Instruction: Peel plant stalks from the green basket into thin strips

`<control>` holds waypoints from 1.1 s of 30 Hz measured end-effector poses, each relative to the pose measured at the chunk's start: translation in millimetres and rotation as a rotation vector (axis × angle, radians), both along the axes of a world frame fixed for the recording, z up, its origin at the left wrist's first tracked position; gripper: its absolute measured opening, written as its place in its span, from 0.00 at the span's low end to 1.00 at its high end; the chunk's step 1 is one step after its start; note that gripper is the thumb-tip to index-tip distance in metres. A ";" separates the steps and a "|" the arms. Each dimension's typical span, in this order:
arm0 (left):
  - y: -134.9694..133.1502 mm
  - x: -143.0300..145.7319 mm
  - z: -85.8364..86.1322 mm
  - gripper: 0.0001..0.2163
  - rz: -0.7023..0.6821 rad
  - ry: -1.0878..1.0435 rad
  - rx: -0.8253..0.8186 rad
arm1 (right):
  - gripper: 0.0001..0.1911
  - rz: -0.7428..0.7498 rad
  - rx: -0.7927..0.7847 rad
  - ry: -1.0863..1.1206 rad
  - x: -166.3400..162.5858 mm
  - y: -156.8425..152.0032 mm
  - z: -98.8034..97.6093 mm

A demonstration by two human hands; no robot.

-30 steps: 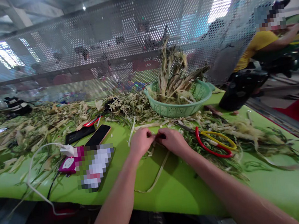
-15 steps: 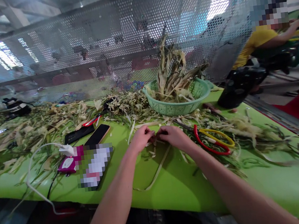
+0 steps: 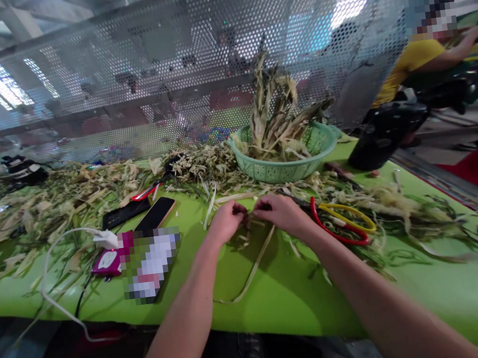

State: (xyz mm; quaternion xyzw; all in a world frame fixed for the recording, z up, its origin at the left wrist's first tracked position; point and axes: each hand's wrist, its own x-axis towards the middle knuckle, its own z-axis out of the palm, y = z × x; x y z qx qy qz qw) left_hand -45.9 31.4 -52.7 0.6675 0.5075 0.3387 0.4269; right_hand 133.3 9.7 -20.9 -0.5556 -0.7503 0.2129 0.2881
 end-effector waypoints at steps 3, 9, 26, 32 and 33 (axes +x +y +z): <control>-0.9 0.9 1.4 0.05 -0.001 0.012 0.018 | 0.06 -0.015 0.018 -0.006 -2.8 -1.9 1.6; -6.8 2.6 9.8 0.06 -0.040 0.054 0.052 | 0.05 -0.012 0.059 0.035 -12.5 -5.4 0.1; -6.3 3.2 12.3 0.04 -0.012 -0.041 -0.014 | 0.09 -0.032 0.049 -0.015 -8.5 -0.3 -5.5; -8.8 4.7 19.0 0.03 -0.005 -0.104 -0.085 | 0.06 -0.047 0.084 -0.063 -10.1 0.1 -8.8; -9.1 4.9 19.5 0.03 0.000 -0.107 -0.091 | 0.06 -0.046 0.086 -0.063 -10.1 0.0 -8.9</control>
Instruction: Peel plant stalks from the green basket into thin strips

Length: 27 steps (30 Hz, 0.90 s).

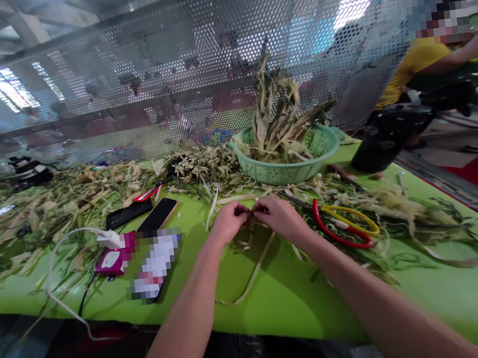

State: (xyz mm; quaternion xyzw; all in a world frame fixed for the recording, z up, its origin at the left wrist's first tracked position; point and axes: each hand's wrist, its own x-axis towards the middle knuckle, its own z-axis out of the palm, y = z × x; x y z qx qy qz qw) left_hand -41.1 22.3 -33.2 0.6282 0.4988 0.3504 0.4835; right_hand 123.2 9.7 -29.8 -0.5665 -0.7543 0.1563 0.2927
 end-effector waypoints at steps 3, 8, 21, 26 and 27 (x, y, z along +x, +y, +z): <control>-0.4 0.0 1.1 0.03 0.023 0.007 -0.008 | 0.05 0.007 -0.006 0.004 0.4 -1.0 1.8; 0.9 -1.0 0.4 0.03 0.043 -0.060 -0.036 | 0.05 0.040 -0.027 0.016 -0.5 -3.0 7.1; 3.4 -2.9 -3.7 0.07 0.049 -0.058 0.059 | 0.08 0.122 -0.091 0.282 3.2 4.6 -6.6; 0.3 -1.6 0.5 0.07 0.026 0.077 0.192 | 0.09 0.110 -0.130 0.351 3.3 9.7 -16.0; -0.5 -1.2 1.0 0.07 0.028 0.115 0.233 | 0.09 0.101 -0.138 0.371 3.5 10.5 -17.3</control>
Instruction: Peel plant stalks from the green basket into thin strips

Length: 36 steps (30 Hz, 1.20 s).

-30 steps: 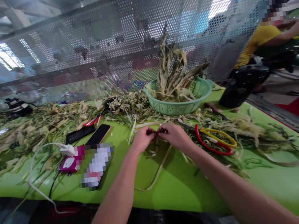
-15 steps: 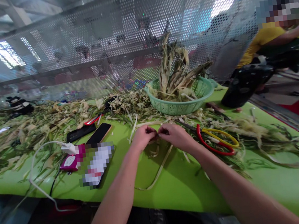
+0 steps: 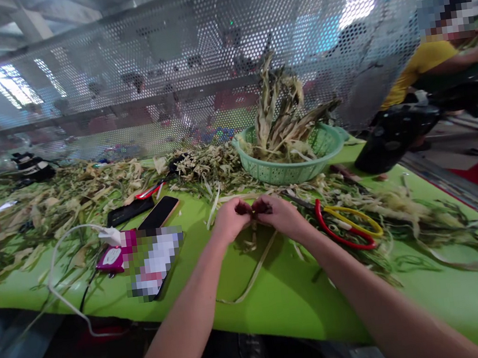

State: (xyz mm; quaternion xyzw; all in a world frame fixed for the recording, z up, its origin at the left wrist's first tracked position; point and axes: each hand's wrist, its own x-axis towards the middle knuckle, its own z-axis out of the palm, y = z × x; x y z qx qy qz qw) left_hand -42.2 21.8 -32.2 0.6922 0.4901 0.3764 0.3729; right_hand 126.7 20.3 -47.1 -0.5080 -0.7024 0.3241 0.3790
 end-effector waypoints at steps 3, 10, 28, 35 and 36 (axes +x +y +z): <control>-3.0 2.2 1.1 0.07 0.023 0.101 0.129 | 0.10 -0.016 -0.050 0.085 0.7 2.4 -3.5; -8.7 9.3 -0.9 0.07 0.086 0.288 0.323 | 0.13 -0.017 -0.198 0.345 0.1 2.8 -4.2; -8.8 11.4 -6.3 0.06 0.132 0.376 0.338 | 0.12 -0.075 -0.072 0.151 2.4 5.0 -7.4; -7.6 10.0 -6.7 0.07 0.081 0.283 0.379 | 0.12 -0.073 -0.023 0.130 2.3 3.5 -5.8; -7.8 10.1 -6.4 0.07 0.076 0.273 0.381 | 0.13 -0.062 -0.018 0.138 2.0 2.9 -5.0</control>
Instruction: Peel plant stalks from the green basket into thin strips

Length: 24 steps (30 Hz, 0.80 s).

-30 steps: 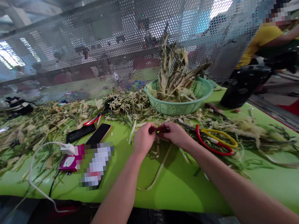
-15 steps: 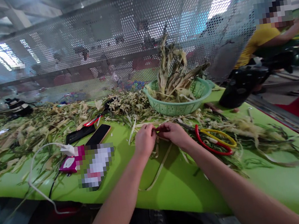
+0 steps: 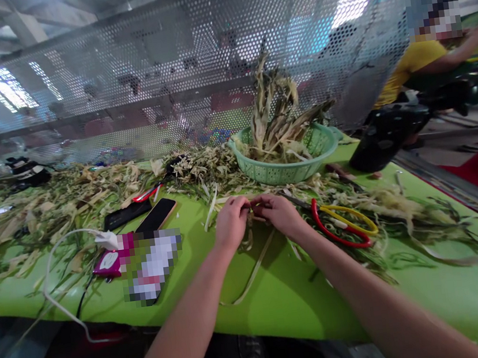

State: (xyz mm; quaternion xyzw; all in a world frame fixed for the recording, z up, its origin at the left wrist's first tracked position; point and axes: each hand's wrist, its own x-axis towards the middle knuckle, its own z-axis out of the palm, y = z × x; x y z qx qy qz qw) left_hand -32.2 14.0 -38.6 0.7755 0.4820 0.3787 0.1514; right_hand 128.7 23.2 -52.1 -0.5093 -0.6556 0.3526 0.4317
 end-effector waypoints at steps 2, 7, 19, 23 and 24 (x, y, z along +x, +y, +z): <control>-0.1 0.2 0.4 0.07 -0.008 -0.019 0.004 | 0.15 0.023 0.011 0.016 -0.7 -0.9 1.6; 2.3 -1.0 -0.8 0.06 -0.014 -0.057 0.024 | 0.14 0.047 0.028 0.050 -1.5 0.6 1.9; 4.1 1.5 -3.5 0.06 -0.026 -0.087 0.019 | 0.04 -0.092 0.071 -0.045 3.2 2.7 1.2; 5.4 0.5 -5.2 0.06 -0.021 -0.092 0.027 | 0.06 -0.074 0.025 0.100 5.4 3.7 1.7; 5.6 0.2 -5.4 0.06 -0.021 -0.094 0.029 | 0.07 -0.048 0.019 0.128 5.7 4.1 1.2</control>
